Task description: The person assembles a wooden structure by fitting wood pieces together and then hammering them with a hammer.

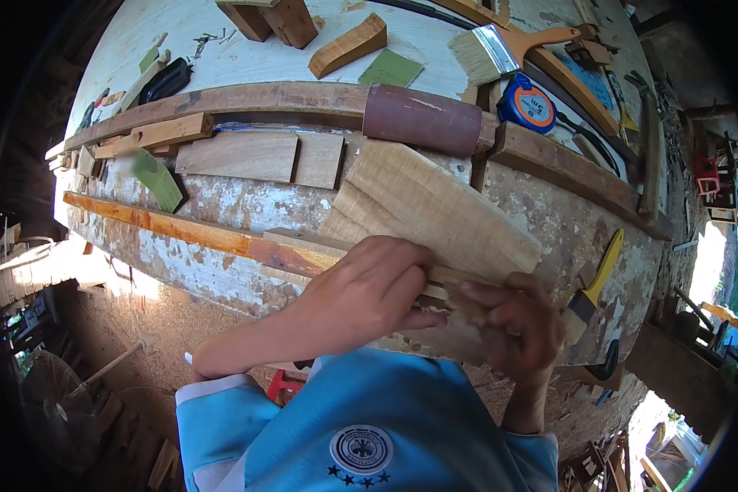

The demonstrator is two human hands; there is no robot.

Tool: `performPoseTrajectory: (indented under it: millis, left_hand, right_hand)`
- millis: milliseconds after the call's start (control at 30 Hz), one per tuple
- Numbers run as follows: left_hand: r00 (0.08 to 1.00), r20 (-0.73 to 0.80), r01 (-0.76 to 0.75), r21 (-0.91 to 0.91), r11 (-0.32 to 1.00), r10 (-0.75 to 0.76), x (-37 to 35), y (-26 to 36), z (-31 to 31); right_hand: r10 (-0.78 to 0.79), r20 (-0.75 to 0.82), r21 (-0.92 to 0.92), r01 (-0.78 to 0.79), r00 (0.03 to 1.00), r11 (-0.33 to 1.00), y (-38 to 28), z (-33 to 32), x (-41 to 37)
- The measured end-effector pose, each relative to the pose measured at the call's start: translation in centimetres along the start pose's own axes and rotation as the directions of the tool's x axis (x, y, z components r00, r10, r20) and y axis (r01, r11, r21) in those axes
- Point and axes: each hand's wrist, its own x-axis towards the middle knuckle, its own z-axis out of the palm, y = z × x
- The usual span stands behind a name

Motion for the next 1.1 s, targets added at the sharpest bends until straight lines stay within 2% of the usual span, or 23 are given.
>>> performPoseTrajectory:
  millis: [67, 267, 367, 467, 667, 767, 967, 1100]
  left_hand:
    - [1.0, 0.013, -0.002, 0.007, 1.0, 0.002, 0.1, -0.1, -0.1]
    - [1.0, -0.012, 0.028, -0.021, 0.999, -0.029, -0.1, 0.0, 0.0]
    - [0.998, -0.027, 0.05, -0.043, 0.998, -0.051, -0.1, 0.0, 0.1]
    - [0.999, -0.03, 0.02, -0.011, 1.0, -0.02, -0.1, -0.1, -0.2]
    - [0.994, -0.112, 0.002, 0.012, 1.0, 0.0, -0.2, -0.6, 0.5]
    - [0.995, -0.096, 0.018, 0.02, 1.0, -0.016, -0.5, -0.6, 0.6]
    - [0.994, -0.108, 0.029, 0.048, 0.998, -0.023, -0.5, -0.7, 0.8]
    - [0.994, -0.107, 0.023, 0.05, 0.998, -0.018, -0.5, -0.7, 0.5]
  right_hand:
    - [-0.041, 0.094, -0.046, 0.045, 0.995, 0.998, -0.7, 0.1, 0.7]
    - [0.182, 0.005, 0.045, -0.182, 0.983, 0.982, -0.3, 0.8, 1.4]
    - [0.207, 0.021, 0.069, -0.208, 0.978, 0.976, -0.4, 0.8, 1.7]
    - [0.116, 0.117, -0.037, -0.112, 0.986, 0.993, -0.9, -0.1, 2.7]
    - [0.178, 0.441, -0.12, -0.138, 0.88, 0.983, -1.1, -1.5, 4.8]
    - [0.196, 0.483, -0.16, -0.135, 0.854, 0.978, -1.3, -1.8, 5.6]
    - [0.103, 0.523, -0.182, -0.007, 0.846, 0.983, -2.0, -1.5, 5.9]
    - [0.084, 0.619, -0.103, -0.026, 0.781, 0.994, -1.1, -2.0, 6.6]
